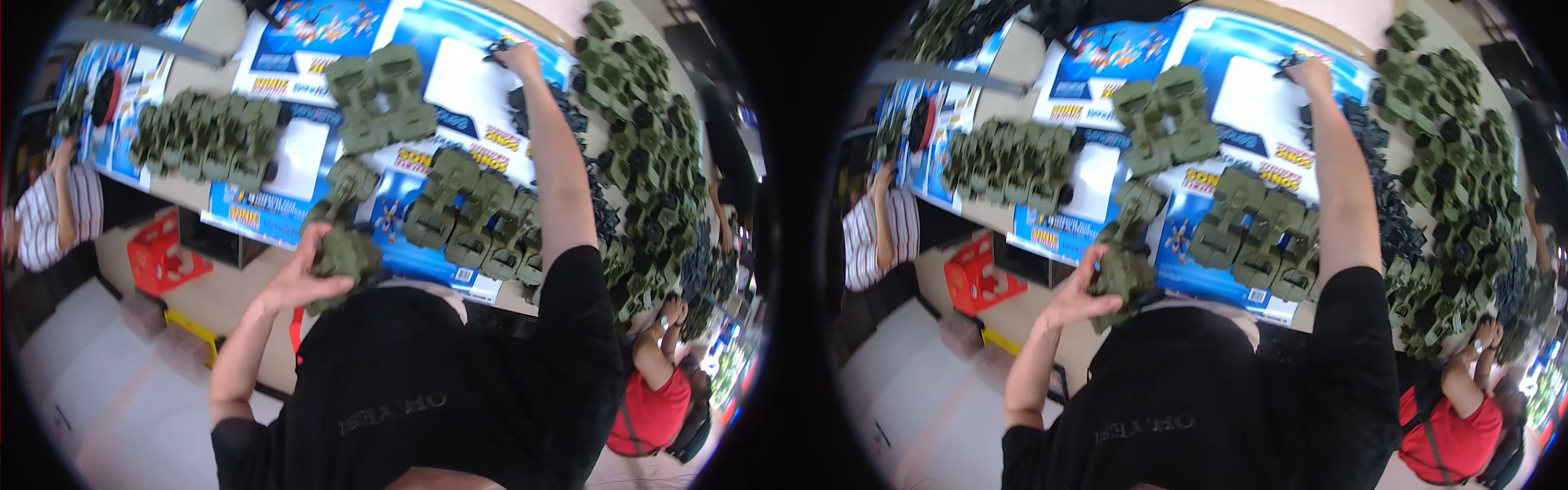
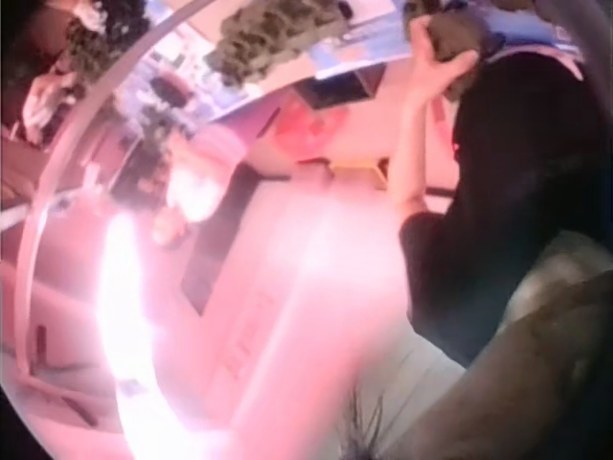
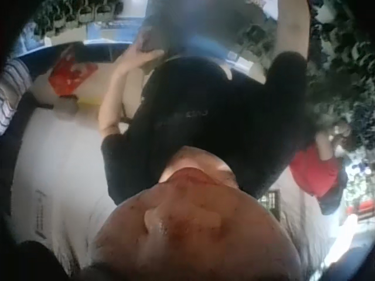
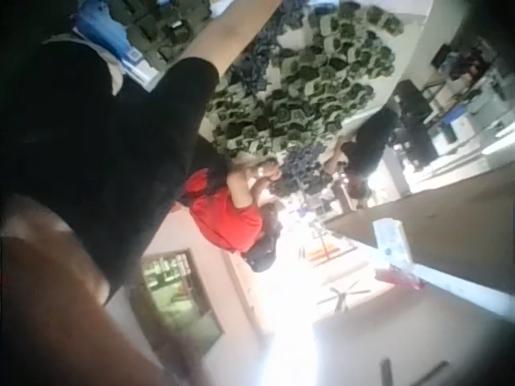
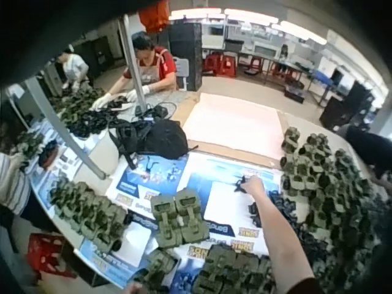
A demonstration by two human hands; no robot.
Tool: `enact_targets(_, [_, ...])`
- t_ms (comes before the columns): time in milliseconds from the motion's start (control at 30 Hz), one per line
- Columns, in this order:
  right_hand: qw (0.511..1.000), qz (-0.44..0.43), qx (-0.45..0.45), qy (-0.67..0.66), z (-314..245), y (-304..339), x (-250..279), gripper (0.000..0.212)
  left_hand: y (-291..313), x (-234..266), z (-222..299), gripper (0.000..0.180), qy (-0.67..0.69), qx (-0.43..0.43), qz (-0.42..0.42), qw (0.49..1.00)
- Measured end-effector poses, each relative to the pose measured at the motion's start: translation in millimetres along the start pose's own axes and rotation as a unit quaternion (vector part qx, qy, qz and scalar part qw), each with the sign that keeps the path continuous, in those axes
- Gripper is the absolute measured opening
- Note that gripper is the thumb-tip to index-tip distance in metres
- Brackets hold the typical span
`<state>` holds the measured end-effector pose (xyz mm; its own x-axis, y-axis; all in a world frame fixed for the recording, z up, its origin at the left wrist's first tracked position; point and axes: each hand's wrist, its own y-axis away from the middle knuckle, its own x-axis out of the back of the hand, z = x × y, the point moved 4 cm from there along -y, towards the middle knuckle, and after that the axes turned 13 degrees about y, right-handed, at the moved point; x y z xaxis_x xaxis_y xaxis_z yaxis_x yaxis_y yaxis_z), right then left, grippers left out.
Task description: The person assembles green plastic toy tanks by hand. They pick up a tank body, attach black wheels to the sides, and place the completed unit on a table. The process is repeated for multiple units.
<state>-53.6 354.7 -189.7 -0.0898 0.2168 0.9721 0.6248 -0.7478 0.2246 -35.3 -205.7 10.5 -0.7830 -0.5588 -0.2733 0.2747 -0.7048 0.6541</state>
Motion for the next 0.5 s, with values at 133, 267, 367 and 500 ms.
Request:
enact_targets(133, [0.959, -0.095, 0.024, -0.265, -24.9, 87.9, 45.3, 0.034, -19.0, 13.7, -20.9, 0.085, -0.077, 0.018, -0.032, 0.996])
enact_targets(267, [0.851, -0.114, 0.094, -0.503, -87.8, 273.7, 80.3, 0.034, -22.9, -0.4, -17.9, 0.103, -0.15, -0.102, -0.197, 0.964])
enact_targets(367, [0.81, -0.218, 0.031, -0.544, -99.7, 369.3, 74.1, 0.024, -27.9, -0.9, -34.2, 0.105, -0.234, -0.021, -0.207, 0.95])
enact_targets(500, [0.797, -0.194, -0.014, -0.571, -103.6, 430.3, 56.7, 0.024, -27.5, 3.7, -7.3, 0.085, -0.191, 0.013, -0.182, 0.964])
